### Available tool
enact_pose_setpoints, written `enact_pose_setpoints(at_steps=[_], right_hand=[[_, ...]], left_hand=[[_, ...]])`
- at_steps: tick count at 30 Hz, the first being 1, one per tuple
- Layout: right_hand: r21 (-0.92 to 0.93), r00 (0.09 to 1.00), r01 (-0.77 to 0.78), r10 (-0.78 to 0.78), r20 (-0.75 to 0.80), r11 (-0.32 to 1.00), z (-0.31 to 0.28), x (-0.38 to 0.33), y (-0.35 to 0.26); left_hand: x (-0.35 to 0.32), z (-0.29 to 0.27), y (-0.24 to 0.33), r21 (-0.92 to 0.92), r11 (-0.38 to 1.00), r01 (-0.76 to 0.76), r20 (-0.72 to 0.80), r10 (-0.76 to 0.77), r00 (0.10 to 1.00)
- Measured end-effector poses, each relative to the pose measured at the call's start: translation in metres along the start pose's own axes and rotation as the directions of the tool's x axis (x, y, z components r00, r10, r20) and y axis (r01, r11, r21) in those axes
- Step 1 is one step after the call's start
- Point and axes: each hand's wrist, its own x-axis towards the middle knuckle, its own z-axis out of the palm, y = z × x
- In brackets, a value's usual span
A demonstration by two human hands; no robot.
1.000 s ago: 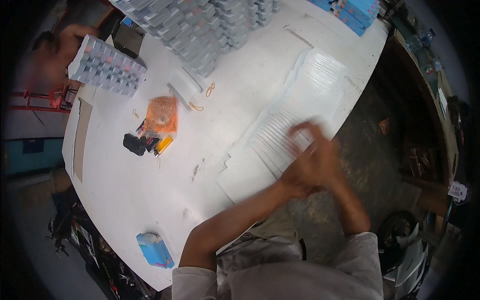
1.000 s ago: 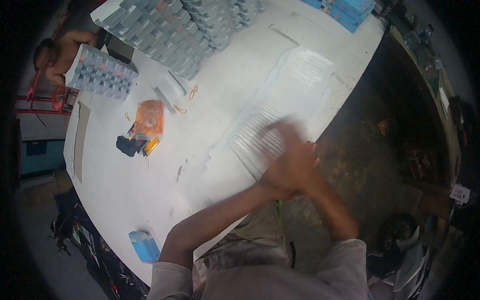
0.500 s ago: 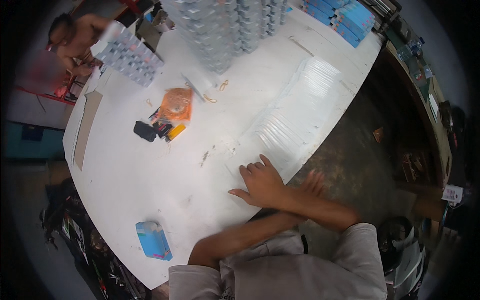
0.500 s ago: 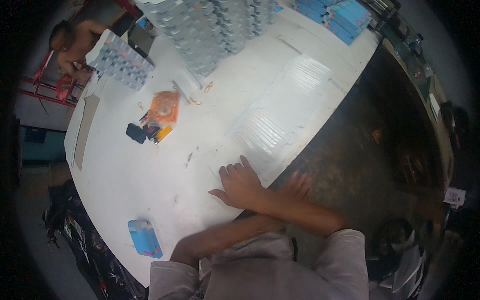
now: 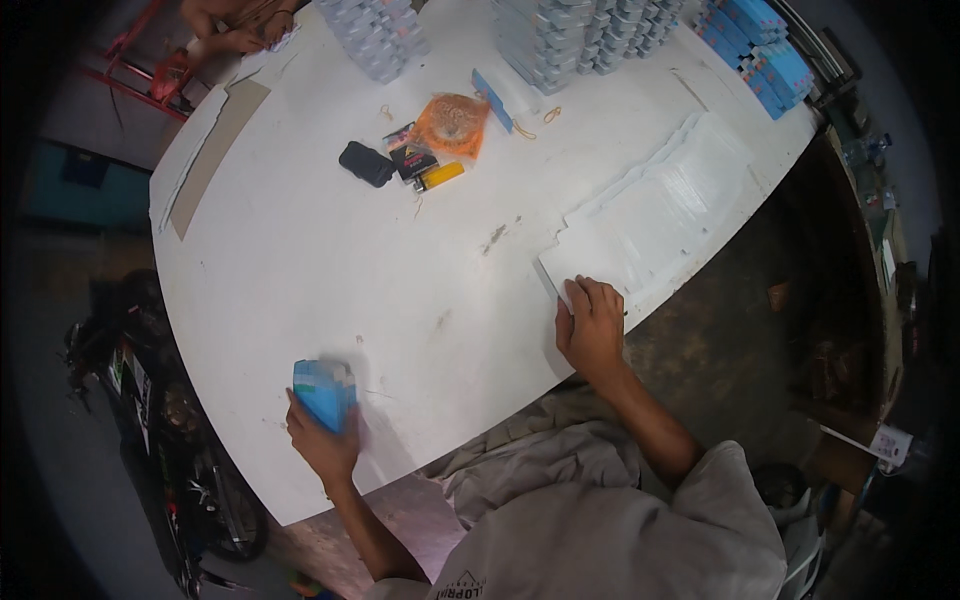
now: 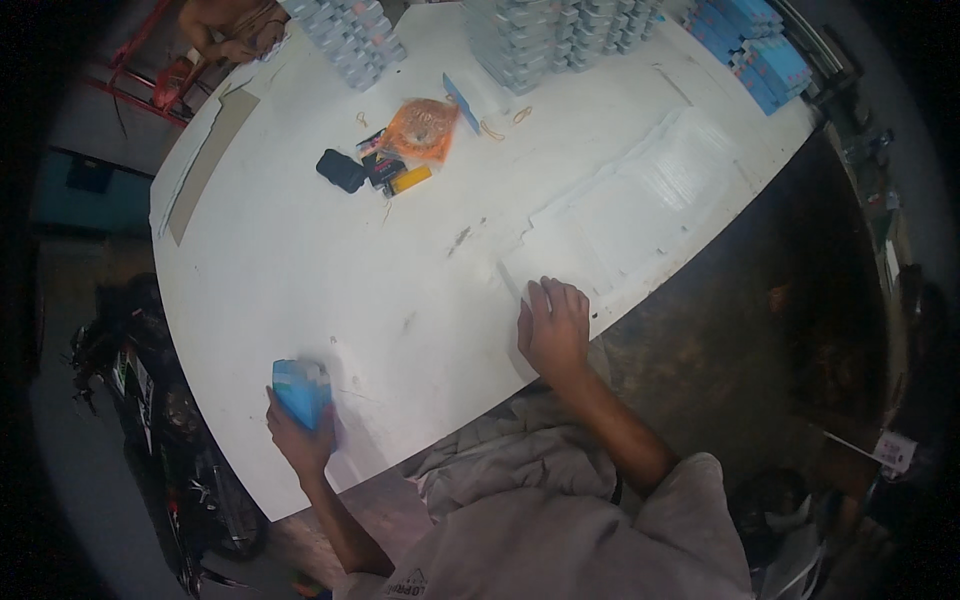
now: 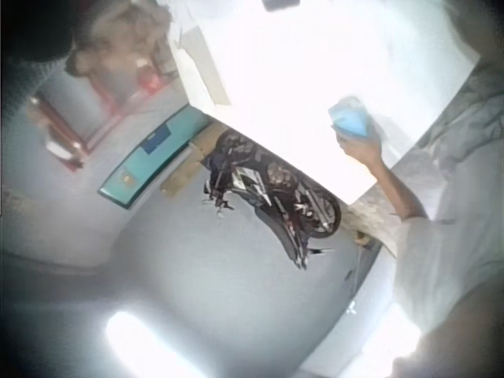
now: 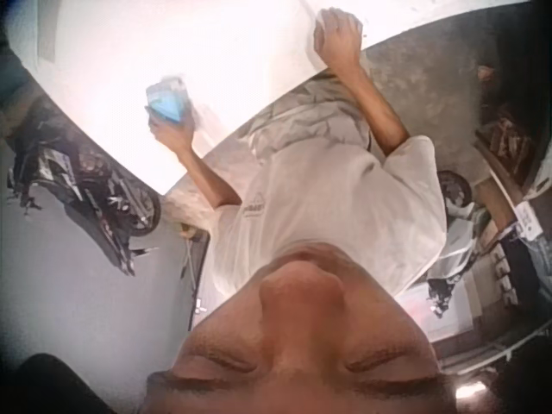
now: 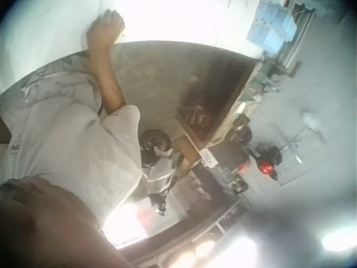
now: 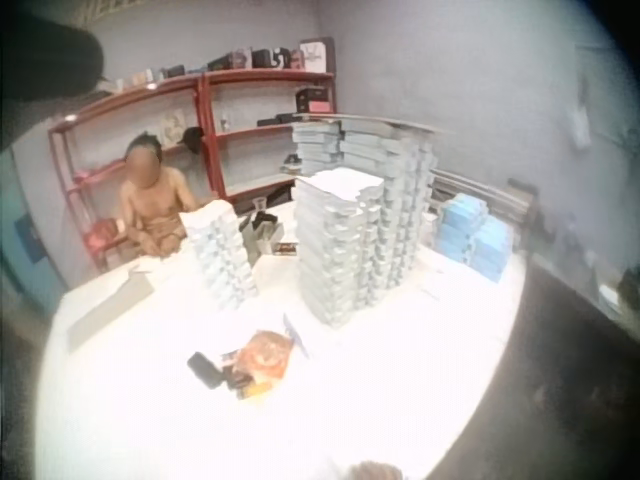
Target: The person folds blue printed paper sheets into small box shapes on a white table, then stacks the finished boxes. The person also gathers and aligns the stack of completed boxes before placing them aside.
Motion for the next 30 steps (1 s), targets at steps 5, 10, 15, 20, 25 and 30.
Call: enact_pose_setpoints(at_steps=[5,10,15,20,25,30], right_hand=[[-0.076,0.999,0.018,-0.015,0.033,0.997,-0.006,0.002,-0.001],[0.068,0.998,-0.039,0.035,0.057,0.997,-0.011,-0.001,-0.018],[0.281,0.989,0.025,-0.066,0.136,0.959,-0.008,-0.022,-0.056],[0.030,0.983,0.146,-0.148,0.110,0.989,0.007,-0.028,-0.072],[0.355,0.871,-0.305,0.108,0.479,0.884,-0.003,-0.030,-0.086],[0.376,0.842,-0.333,0.093,0.532,0.865,0.007,-0.025,-0.079]], left_hand=[[-0.026,0.008,-0.065,0.049,0.951,0.304,-0.184,-0.290,0.939],[-0.031,-0.014,-0.040,0.483,0.798,0.360,-0.463,-0.117,0.879],[-0.038,0.051,0.057,-0.162,0.871,-0.465,0.019,0.473,0.881],[-0.035,0.079,0.125,-0.377,0.694,-0.613,0.037,0.672,0.739],[-0.025,0.093,0.140,-0.305,0.562,-0.769,0.195,0.827,0.528],[-0.008,0.081,0.145,-0.285,0.536,-0.795,0.394,0.821,0.413]])
